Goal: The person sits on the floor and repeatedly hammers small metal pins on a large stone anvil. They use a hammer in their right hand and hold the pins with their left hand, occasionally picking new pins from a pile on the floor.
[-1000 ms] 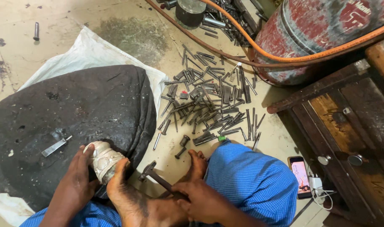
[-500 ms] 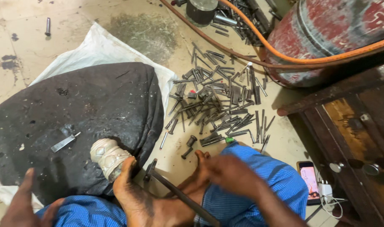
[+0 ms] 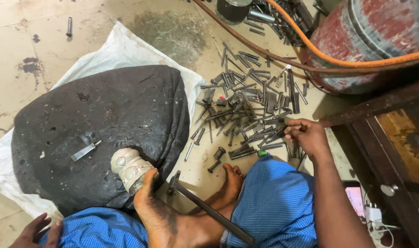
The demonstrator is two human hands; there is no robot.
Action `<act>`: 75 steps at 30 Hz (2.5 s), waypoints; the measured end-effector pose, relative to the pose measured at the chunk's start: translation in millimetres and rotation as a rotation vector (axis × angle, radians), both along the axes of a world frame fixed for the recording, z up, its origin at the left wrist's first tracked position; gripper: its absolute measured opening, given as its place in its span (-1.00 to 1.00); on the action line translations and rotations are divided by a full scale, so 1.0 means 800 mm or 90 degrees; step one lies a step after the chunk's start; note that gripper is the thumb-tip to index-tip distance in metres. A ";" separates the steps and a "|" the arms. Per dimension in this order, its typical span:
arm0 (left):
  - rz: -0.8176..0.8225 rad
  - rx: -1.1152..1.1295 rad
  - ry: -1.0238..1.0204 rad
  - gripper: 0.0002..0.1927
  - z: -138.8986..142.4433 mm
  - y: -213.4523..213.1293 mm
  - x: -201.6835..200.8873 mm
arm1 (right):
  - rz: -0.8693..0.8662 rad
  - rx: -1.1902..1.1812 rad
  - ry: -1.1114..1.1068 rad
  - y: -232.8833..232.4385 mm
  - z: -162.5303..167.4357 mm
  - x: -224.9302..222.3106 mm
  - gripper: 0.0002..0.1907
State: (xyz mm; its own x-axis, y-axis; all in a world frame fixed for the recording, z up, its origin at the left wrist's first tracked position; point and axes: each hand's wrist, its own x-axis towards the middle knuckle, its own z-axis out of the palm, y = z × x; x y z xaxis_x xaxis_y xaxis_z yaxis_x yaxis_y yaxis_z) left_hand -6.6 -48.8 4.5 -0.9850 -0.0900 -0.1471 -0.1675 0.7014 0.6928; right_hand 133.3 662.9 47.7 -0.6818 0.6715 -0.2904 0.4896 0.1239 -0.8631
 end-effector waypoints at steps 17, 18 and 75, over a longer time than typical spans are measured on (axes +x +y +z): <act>-0.038 0.049 0.126 -0.46 -0.029 0.005 0.001 | -0.461 -0.004 0.309 0.040 0.018 0.034 -0.93; -0.033 0.050 0.129 -0.47 -0.032 0.006 0.002 | -0.497 -0.016 0.331 0.047 0.018 0.041 -0.92; -0.076 0.031 0.305 -0.47 -0.016 0.005 0.026 | 0.181 0.105 -0.160 -0.164 0.076 0.015 -0.70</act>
